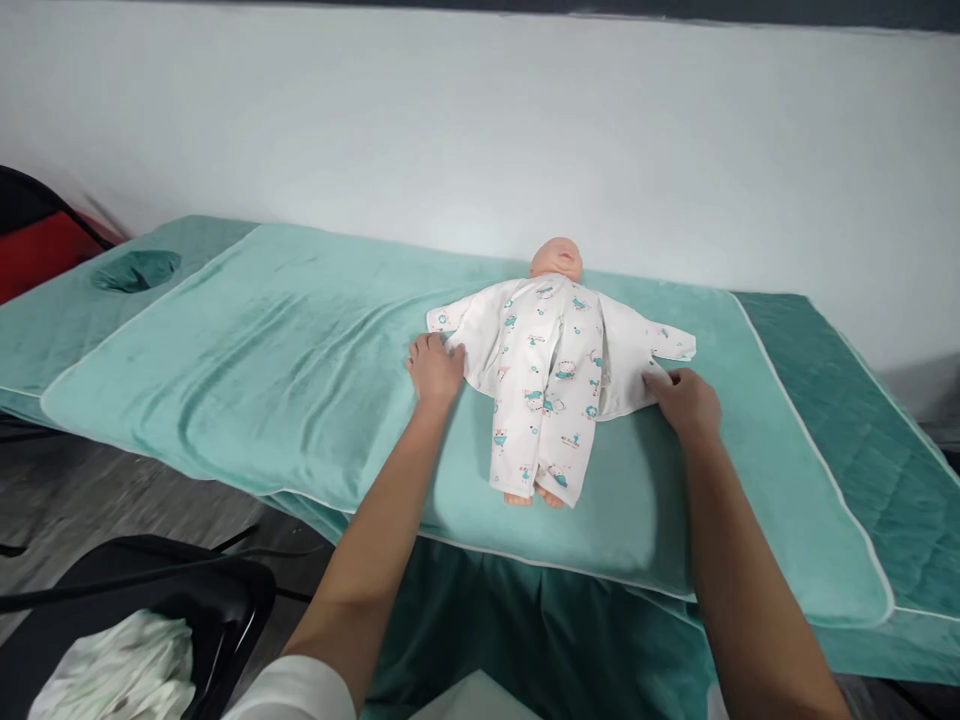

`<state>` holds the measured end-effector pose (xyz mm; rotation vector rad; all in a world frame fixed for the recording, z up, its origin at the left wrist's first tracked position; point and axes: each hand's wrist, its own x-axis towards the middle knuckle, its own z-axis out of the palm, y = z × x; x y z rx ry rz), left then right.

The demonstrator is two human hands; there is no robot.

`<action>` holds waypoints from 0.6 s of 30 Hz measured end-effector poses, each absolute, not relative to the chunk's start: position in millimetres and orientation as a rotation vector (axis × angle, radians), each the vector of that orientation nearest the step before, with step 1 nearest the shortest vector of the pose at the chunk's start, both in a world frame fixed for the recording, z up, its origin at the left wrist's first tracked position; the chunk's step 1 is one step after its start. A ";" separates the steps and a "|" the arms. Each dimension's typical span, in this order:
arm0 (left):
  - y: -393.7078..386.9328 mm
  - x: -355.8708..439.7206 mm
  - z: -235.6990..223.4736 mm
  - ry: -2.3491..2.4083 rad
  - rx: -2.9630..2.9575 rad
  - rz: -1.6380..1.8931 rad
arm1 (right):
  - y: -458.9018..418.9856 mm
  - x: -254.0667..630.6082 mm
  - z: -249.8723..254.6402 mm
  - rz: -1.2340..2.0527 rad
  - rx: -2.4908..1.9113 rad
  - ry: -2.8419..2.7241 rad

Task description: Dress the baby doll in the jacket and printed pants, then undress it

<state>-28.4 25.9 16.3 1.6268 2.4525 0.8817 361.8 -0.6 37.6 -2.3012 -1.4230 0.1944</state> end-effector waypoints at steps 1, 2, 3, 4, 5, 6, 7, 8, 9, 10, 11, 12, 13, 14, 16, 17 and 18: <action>26.6 -27.6 17.2 2.466 1.612 0.871 | 3.9 360.8 43.8 0.292 -2.292 -1.434; 27.2 -27.1 17.8 2.475 1.600 0.864 | 8.6 357.7 51.0 0.381 -2.241 -1.427; 27.7 -27.0 18.3 2.478 1.591 0.861 | 12.9 352.2 59.3 0.442 -2.151 -1.397; 28.3 -27.3 18.6 2.480 1.582 0.860 | 16.2 343.8 68.8 0.471 -2.033 -1.353; 28.9 -28.0 18.7 2.478 1.573 0.862 | 17.8 332.5 79.1 0.470 -1.897 -1.304; 29.5 -29.0 18.6 2.475 1.564 0.866 | 17.3 318.7 90.1 0.440 -1.762 -1.278; 30.0 -30.1 18.4 2.467 1.558 0.874 | 14.6 303.2 101.1 0.424 -1.640 -1.328; 30.4 -31.3 18.0 2.456 1.556 0.884 | 10.0 286.9 111.6 0.435 -1.523 -1.433; 30.4 -32.5 17.4 2.442 1.557 0.897 | 4.0 271.3 120.9 0.495 -1.426 -1.619; 30.1 -33.6 16.5 2.427 1.564 0.916 | -2.8 257.5 128.7 0.582 -1.351 -1.843; 29.4 -34.7 15.4 2.409 1.573 0.942 | -9.7 246.3 134.5 0.647 -1.327 -2.018; 28.4 -35.6 14.2 2.386 1.585 0.979 | -15.9 238.3 138.2 0.689 -1.322 -2.122; 27.2 -36.4 12.9 2.350 1.597 1.031 | -21.1 233.6 140.1 0.724 -1.323 -2.180; 25.9 -37.0 11.9 2.290 1.603 1.096 | -24.7 231.6 140.3 0.745 -1.327 -2.177; 23.7 -37.1 12.2 2.078 1.565 1.259 | -26.9 233.5 137.4 0.768 -1.303 -2.055; 23.0 -36.2 14.4 1.936 1.519 1.346 | -25.5 235.7 134.9 0.767 -1.279 -1.973; 22.7 -34.4 18.3 1.785 1.460 1.432 | -22.5 238.0 132.0 0.750 -1.261 -1.890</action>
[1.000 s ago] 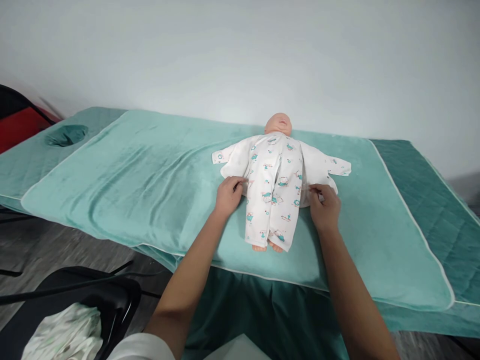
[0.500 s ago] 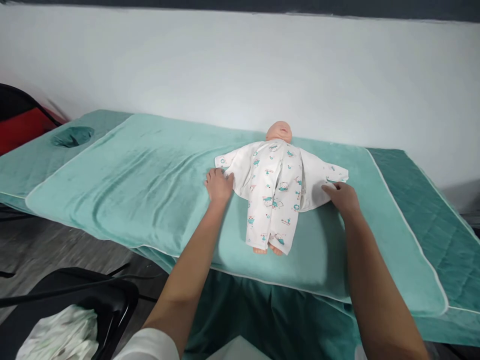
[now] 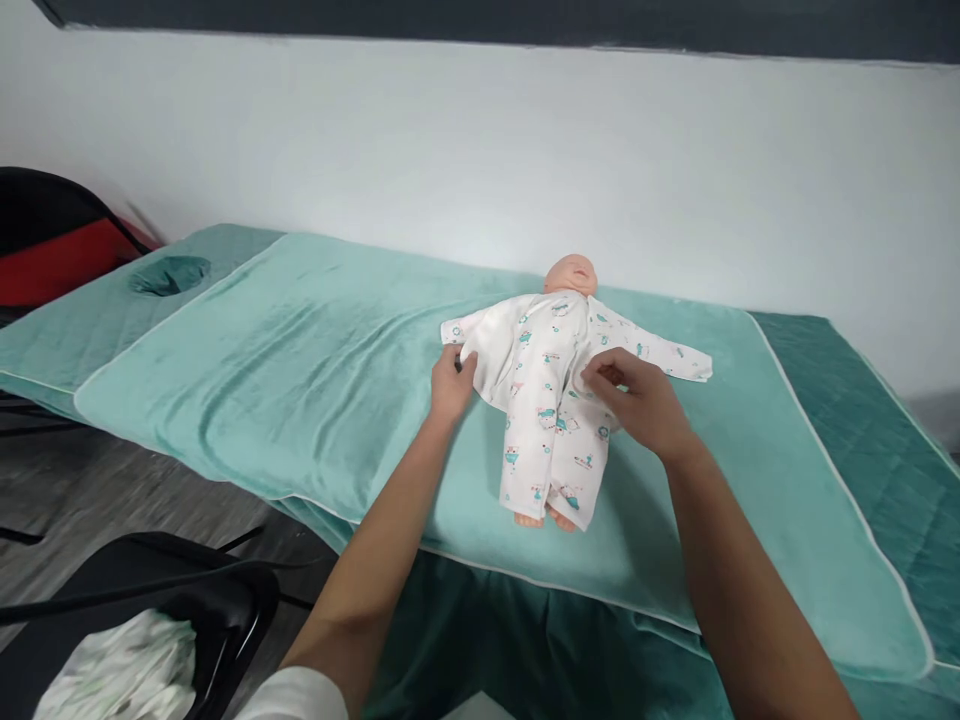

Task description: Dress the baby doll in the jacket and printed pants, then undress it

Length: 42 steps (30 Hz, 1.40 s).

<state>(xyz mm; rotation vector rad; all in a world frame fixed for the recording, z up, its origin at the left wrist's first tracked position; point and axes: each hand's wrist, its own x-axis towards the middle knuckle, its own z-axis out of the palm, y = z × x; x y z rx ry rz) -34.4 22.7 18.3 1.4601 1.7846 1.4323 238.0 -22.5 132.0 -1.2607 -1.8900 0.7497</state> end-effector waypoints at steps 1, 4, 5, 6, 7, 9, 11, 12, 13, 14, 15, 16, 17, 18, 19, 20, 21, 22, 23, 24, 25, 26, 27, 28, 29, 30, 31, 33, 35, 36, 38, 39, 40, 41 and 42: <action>22.4 -31.4 24.3 1.639 1.400 1.515 | -18.1 240.0 128.8 0.714 -1.252 -1.810; 18.9 -13.9 51.3 1.319 1.310 1.713 | 2.0 243.0 118.8 0.554 -1.290 -1.600; 15.5 -5.4 61.2 1.263 1.325 1.734 | 10.5 243.3 115.8 0.502 -1.321 -1.540; 10.7 4.1 70.3 1.249 1.371 1.719 | 19.8 243.3 113.2 0.459 -1.359 -1.491; 4.5 14.0 77.9 1.273 1.462 1.660 | 29.5 243.1 111.3 0.428 -1.400 -1.457; -10.2 32.3 86.9 1.263 1.802 1.434 | 50.2 241.6 109.8 0.381 -1.479 -1.451; -22.7 43.7 88.5 1.158 2.221 1.214 | 71.2 238.1 111.8 0.349 -1.547 -1.513; -26.1 45.4 87.7 1.115 2.368 1.129 | 81.3 235.4 114.0 0.333 -1.584 -1.561; -26.4 44.4 86.5 1.059 2.459 1.093 | 90.7 232.2 116.7 0.320 -1.627 -1.614; -23.3 41.0 85.3 1.014 2.481 1.113 | 99.2 228.7 119.7 0.310 -1.684 -1.665; -16.5 36.0 84.4 1.003 2.445 1.174 | 106.7 225.0 122.7 0.305 -1.752 -1.708; -6.3 30.3 83.9 1.028 2.369 1.255 | 113.0 221.5 125.7 0.303 -1.822 -1.742; 6.8 24.8 83.7 1.095 2.270 1.327 | 118.1 218.3 128.3 0.303 -1.888 -1.764; 21.7 20.5 83.9 1.199 2.168 1.368 | 122.1 215.7 130.3 0.307 -1.946 -1.774; 37.5 18.1 84.4 1.317 2.085 1.362 | 125.1 213.9 131.8 0.314 -1.991 -1.778; 52.8 17.7 85.5 1.415 2.015 1.311 | 127.2 212.9 132.6 0.323 -2.022 -1.785; 66.7 19.4 87.1 1.476 1.953 1.243 | 128.8 212.8 132.7 0.332 -2.041 -1.791; 78.5 22.8 89.4 1.497 1.898 1.176 | 129.8 213.6 132.4 0.342 -2.046 -1.796; 87.7 27.3 92.4 1.485 1.851 1.132 | 130.6 215.0 131.7 0.357 -2.032 -1.799; 94.6 32.3 96.0 1.448 1.817 1.112 | 131.3 217.0 130.8 0.382 -1.999 -1.798; 99.6 37.2 99.9 1.397 1.799 1.107 | 132.0 219.2 129.8 0.418 -1.954 -1.786; 103.5 41.7 103.9 1.342 1.795 1.110 | 132.7 221.3 128.8 0.464 -1.904 -1.763; 106.9 45.3 107.6 1.298 1.797 1.114 | 133.5 223.1 127.8 0.519 -1.857 -1.725; 110.6 48.0 111.0 1.269 1.797 1.108 | 134.5 224.3 126.9 0.579 -1.814 -1.676; 114.9 50.0 113.8 1.266 1.790 1.102 | 135.4 224.7 126.0 0.636 -1.780 -1.620; 120.1 51.3 115.9 1.286 1.777 1.097 | 136.2 224.4 125.2 0.685 -1.752 -1.559; 125.8 52.4 117.5 1.322 1.763 1.096 | 136.8 223.3 124.3 0.726 -1.725 -1.498; 137.4 54.3 119.6 1.399 1.756 1.089 | 137.2 219.8 122.8 0.786 -1.676 -1.394; 146.5 56.2 121.1 1.423 1.777 1.058 | 136.7 215.8 121.8 0.821 -1.635 -1.327; 149.5 57.0 122.0 1.412 1.779 1.033 | 136.2 214.2 121.7 0.833 -1.618 -1.309; 152.3 58.2 123.6 1.375 1.743 0.987 | 135.0 212.3 121.9 0.854 -1.596 -1.296; 152.7 58.7 124.2 1.364 1.712 0.975 | 134.4 212.0 121.9 0.863 -1.591 -1.296; 152.7 59.3 124.5 1.362 1.678 0.977 | 133.8 212.2 121.6 0.872 -1.586 -1.297; 152.7 60.3 124.5 1.360 1.642 0.995 | 133.3 212.6 120.8 0.882 -1.575 -1.293; 152.7 61.6 124.1 1.352 1.603 1.029 | 132.8 213.3 119.5 0.894 -1.556 -1.281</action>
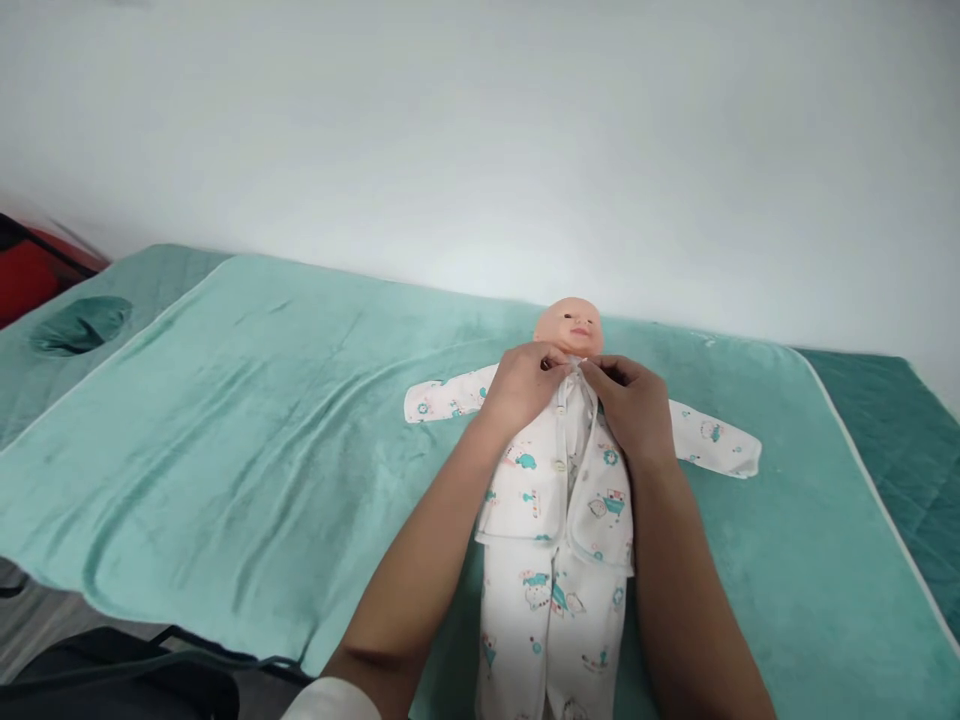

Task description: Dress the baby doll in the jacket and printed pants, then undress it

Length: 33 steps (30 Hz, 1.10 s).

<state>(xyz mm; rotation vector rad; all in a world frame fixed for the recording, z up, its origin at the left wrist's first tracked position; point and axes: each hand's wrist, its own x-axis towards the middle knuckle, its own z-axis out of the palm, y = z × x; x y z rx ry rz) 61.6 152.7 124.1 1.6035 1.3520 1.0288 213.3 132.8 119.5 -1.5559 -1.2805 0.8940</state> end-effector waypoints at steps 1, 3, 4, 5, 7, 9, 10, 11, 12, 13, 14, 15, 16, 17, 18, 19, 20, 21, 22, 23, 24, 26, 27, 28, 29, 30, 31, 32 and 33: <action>153.1 63.5 123.4 1.336 1.561 1.072 | 132.5 214.1 117.6 0.907 -1.529 -1.259; 154.2 68.5 121.3 1.286 1.463 1.156 | 132.1 215.7 112.8 0.939 -1.457 -1.198; 154.8 71.4 120.2 1.264 1.418 1.185 | 132.1 216.4 110.4 0.955 -1.420 -1.168; 155.3 74.2 119.1 1.253 1.388 1.198 | 132.1 216.9 108.4 0.971 -1.393 -1.146; 155.5 78.4 116.8 1.261 1.367 1.199 | 131.9 217.2 106.4 0.999 -1.372 -1.135; 154.8 79.9 114.3 1.273 1.363 1.193 | 131.1 216.8 107.4 1.006 -1.390 -1.167; 154.4 79.7 112.9 1.273 1.355 1.194 | 130.6 216.4 108.8 1.006 -1.402 -1.192; 154.0 78.9 111.5 1.270 1.343 1.199 | 130.0 215.9 110.4 1.008 -1.412 -1.217; 153.7 77.7 110.1 1.263 1.331 1.205 | 129.3 215.5 112.0 1.015 -1.416 -1.238; 153.4 76.3 108.8 1.255 1.327 1.209 | 128.8 215.1 113.4 1.027 -1.416 -1.253; 153.2 74.8 107.7 1.244 1.330 1.213 | 128.3 214.8 114.4 1.041 -1.412 -1.263; 153.1 73.3 106.9 1.232 1.337 1.215 | 128.0 214.5 115.2 1.052 -1.408 -1.272; 153.0 71.8 106.5 1.217 1.345 1.216 | 127.9 214.3 115.7 1.056 -1.407 -1.279; 152.8 70.5 106.4 1.201 1.351 1.212 | 127.8 214.0 116.0 1.054 -1.409 -1.288; 152.7 69.5 106.6 1.186 1.352 1.202 | 127.7 213.8 116.3 1.048 -1.416 -1.301; 152.7 68.6 106.9 1.177 1.348 1.188 | 127.6 213.5 116.6 1.041 -1.429 -1.317; 152.6 68.0 107.3 1.175 1.340 1.175 | 127.6 213.4 117.0 1.034 -1.444 -1.338; 152.6 67.7 107.5 1.179 1.332 1.164 | 127.4 213.3 117.4 1.025 -1.460 -1.359; 152.6 67.5 107.6 1.188 1.326 1.155 | 127.2 213.2 118.0 1.018 -1.475 -1.384; 152.6 67.4 107.4 1.198 1.323 1.148 | 126.9 213.2 118.5 1.013 -1.492 -1.407; 152.7 67.4 107.1 1.205 1.319 1.143 | 126.7 213.3 119.0 1.006 -1.509 -1.428; 152.8 67.5 106.0 1.203 1.299 1.135 | 126.1 213.6 119.7 0.983 -1.544 -1.467; 152.8 67.5 105.7 1.195 1.286 1.133 | 125.9 213.6 119.8 0.966 -1.563 -1.488; 152.7 67.3 105.5 1.184 1.271 1.132 | 125.8 213.6 119.9 0.946 -1.579 -1.509; 152.4 67.1 105.7 1.173 1.256 1.130 | 125.7 213.6 120.0 0.929 -1.590 -1.528; 152.1 66.8 106.1 1.163 1.239 1.132 | 125.6 213.5 120.0 0.917 -1.597 -1.547; 151.7 66.5 106.8 1.153 1.222 1.134 | 125.5 213.3 120.1 0.913 -1.599 -1.563; 151.2 66.1 107.5 1.141 1.203 1.136 | 125.4 213.2 120.2 0.914 -1.598 -1.575; 150.8 65.7 108.2 1.127 1.184 1.138 | 125.3 213.2 120.4 0.917 -1.596 -1.583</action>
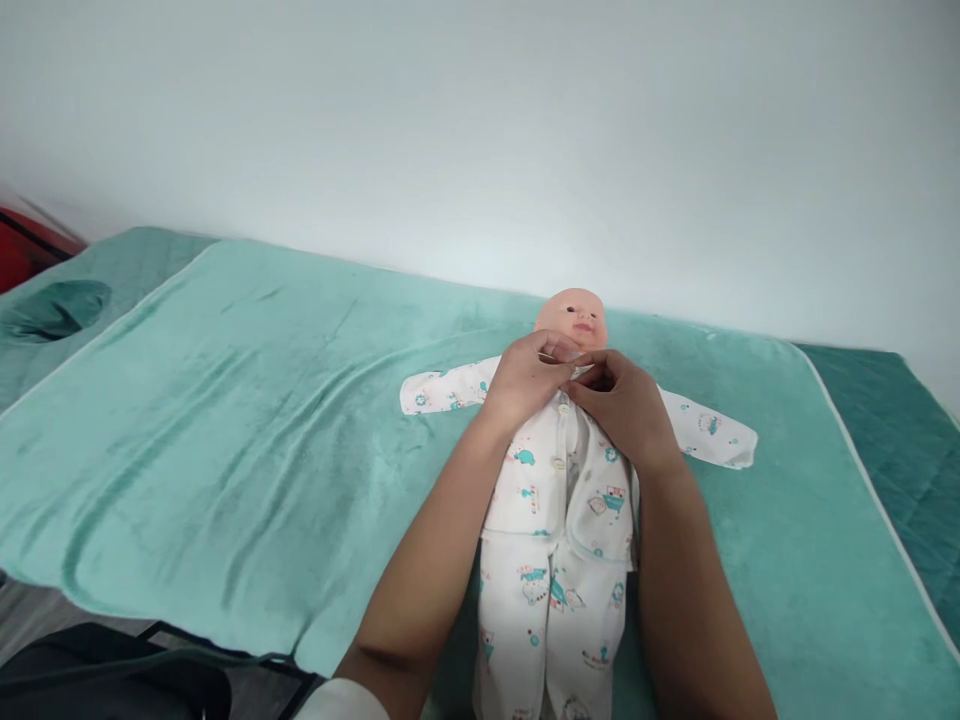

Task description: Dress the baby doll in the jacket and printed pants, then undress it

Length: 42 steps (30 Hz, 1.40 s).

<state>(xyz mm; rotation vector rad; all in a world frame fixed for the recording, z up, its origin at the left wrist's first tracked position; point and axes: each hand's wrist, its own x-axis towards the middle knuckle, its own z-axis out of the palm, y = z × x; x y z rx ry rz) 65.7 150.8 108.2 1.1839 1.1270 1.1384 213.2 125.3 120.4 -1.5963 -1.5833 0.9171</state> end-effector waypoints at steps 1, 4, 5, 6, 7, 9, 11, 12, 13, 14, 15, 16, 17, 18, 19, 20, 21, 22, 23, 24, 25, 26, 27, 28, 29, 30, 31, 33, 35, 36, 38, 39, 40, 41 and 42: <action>150.3 65.4 108.6 1.114 1.172 1.140 | 125.1 213.2 120.7 0.921 -1.595 -1.589; 149.0 65.0 108.0 1.137 1.220 1.143 | 124.1 214.3 122.4 0.933 -1.598 -1.601; 148.5 65.1 107.2 1.164 1.262 1.144 | 123.5 215.0 123.1 0.937 -1.601 -1.609; 147.9 65.1 106.2 1.194 1.312 1.146 | 122.7 215.8 124.0 0.938 -1.605 -1.616; 147.2 65.1 105.3 1.226 1.362 1.148 | 121.7 216.6 124.9 0.935 -1.609 -1.623; 145.4 64.4 104.1 1.275 1.455 1.151 | 119.4 217.9 126.7 0.921 -1.621 -1.629; 143.4 62.6 104.2 1.284 1.530 1.146 | 116.9 218.4 128.5 0.905 -1.635 -1.622; 142.5 61.4 104.7 1.269 1.561 1.140 | 115.8 218.3 129.3 0.903 -1.642 -1.616; 141.8 60.4 105.4 1.242 1.592 1.133 | 114.8 217.9 129.9 0.904 -1.649 -1.614; 141.4 59.5 106.4 1.214 1.624 1.122 | 113.9 217.4 130.5 0.903 -1.657 -1.616; 141.2 59.0 107.4 1.196 1.658 1.108 | 113.2 216.8 131.1 0.900 -1.664 -1.619; 141.4 59.0 108.5 1.192 1.693 1.089 | 112.5 216.2 131.6 0.895 -1.671 -1.623; 142.0 59.4 109.6 1.202 1.726 1.068 | 111.9 215.6 132.0 0.886 -1.677 -1.628; 142.8 60.2 110.4 1.222 1.751 1.047 | 111.4 215.0 132.4 0.872 -1.680 -1.630; 143.7 61.2 111.1 1.250 1.764 1.029 | 110.8 214.5 132.8 0.857 -1.681 -1.634; 144.7 62.4 111.5 1.278 1.765 1.017 | 110.2 214.3 133.1 0.841 -1.681 -1.643; 145.6 63.5 111.7 1.298 1.759 1.010 | 109.6 214.2 133.2 0.822 -1.679 -1.662; 146.4 64.5 111.7 1.310 1.748 1.005 | 109.1 214.5 133.3 0.799 -1.675 -1.690; 147.1 65.2 111.5 1.315 1.739 1.000 | 108.6 215.0 133.1 0.769 -1.667 -1.722; 147.6 65.8 111.1 1.316 1.733 0.997 | 108.1 215.7 132.7 0.731 -1.655 -1.755; 147.9 66.3 110.6 1.319 1.730 0.996 | 107.7 216.7 132.0 0.689 -1.635 -1.784; 148.2 66.6 110.0 1.327 1.728 0.998 | 107.3 217.8 131.1 0.646 -1.611 -1.808; 148.3 66.8 109.2 1.338 1.725 1.001 | 106.8 218.9 129.9 0.605 -1.586 -1.825; 148.3 66.8 108.3 1.347 1.723 1.008 | 106.3 219.9 128.5 0.568 -1.563 -1.838; 148.4 66.7 107.3 1.346 1.720 1.019 | 105.6 220.6 127.0 0.535 -1.544 -1.847; 148.4 66.4 106.2 1.332 1.722 1.032 | 104.8 221.1 125.4 0.506 -1.532 -1.851; 148.6 65.9 105.0 1.308 1.729 1.048 | 103.8 221.2 123.8 0.479 -1.522 -1.852; 149.3 64.3 102.4 1.248 1.755 1.076 | 101.7 220.4 120.7 0.438 -1.516 -1.844; 150.4 62.1 99.8 1.210 1.795 1.084 | 99.9 219.2 118.1 0.428 -1.523 -1.836; 150.9 61.0 98.7 1.199 1.812 1.084 | 99.4 218.8 116.9 0.435 -1.528 -1.836; 151.8 58.6 97.0 1.183 1.829 1.083 | 99.3 219.2 115.1 0.469 -1.532 -1.842; 151.9 57.6 96.6 1.173 1.830 1.086 | 99.8 220.0 114.4 0.494 -1.528 -1.848; 151.9 56.6 96.4 1.163 1.826 1.093 | 100.5 221.3 113.8 0.524 -1.523 -1.853; 151.5 55.8 96.6 1.154 1.820 1.100 | 101.5 222.9 113.3 0.558 -1.523 -1.851; 150.9 55.1 97.1 1.148 1.814 1.109 | 102.6 224.7 112.9 0.593 -1.524 -1.845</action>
